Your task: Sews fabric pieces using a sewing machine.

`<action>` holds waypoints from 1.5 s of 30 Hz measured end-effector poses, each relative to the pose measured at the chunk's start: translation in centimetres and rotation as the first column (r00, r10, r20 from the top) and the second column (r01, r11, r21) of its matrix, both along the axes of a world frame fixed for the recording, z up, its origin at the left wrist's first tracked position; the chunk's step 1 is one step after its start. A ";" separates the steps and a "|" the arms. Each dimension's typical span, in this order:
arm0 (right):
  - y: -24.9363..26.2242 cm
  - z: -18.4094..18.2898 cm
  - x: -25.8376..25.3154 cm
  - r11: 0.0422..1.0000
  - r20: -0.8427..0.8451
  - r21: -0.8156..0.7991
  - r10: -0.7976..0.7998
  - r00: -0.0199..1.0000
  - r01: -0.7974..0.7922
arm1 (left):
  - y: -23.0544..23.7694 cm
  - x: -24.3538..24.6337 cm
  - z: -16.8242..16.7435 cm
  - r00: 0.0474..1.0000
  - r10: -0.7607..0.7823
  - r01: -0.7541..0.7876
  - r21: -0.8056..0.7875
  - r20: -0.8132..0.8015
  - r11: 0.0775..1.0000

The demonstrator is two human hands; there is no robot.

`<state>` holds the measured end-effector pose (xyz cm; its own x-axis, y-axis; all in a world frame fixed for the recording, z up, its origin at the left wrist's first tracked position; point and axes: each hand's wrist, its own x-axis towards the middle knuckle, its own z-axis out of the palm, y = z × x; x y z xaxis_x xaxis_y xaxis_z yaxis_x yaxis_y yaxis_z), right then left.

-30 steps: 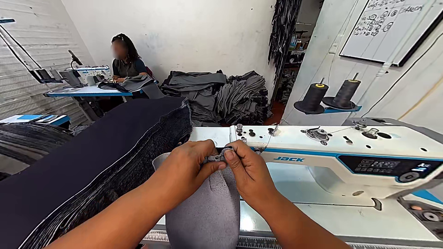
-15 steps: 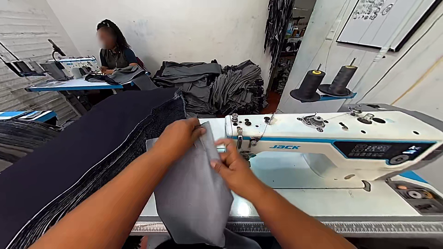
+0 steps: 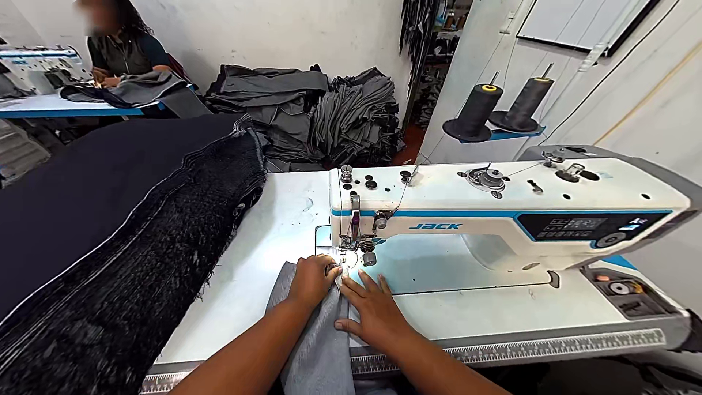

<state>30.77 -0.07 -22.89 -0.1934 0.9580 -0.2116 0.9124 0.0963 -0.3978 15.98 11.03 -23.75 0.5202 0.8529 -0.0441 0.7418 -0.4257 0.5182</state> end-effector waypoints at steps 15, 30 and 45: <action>1.8 -0.4 0.0 0.997 0.007 -0.069 -0.041 0.999 0.041 | 2.4 0.0 -0.2 0.992 -0.123 0.125 0.114 -0.032 0.986; 2.2 -1.1 -0.1 0.999 -0.060 -0.010 -0.051 0.997 0.050 | 7.1 1.8 -0.3 0.995 -0.031 0.055 0.258 -0.096 0.965; 2.5 -0.5 -1.2 0.988 -0.203 0.115 0.120 0.972 -0.098 | -1.6 -12.3 4.0 0.963 0.265 -0.261 -0.405 -0.049 0.876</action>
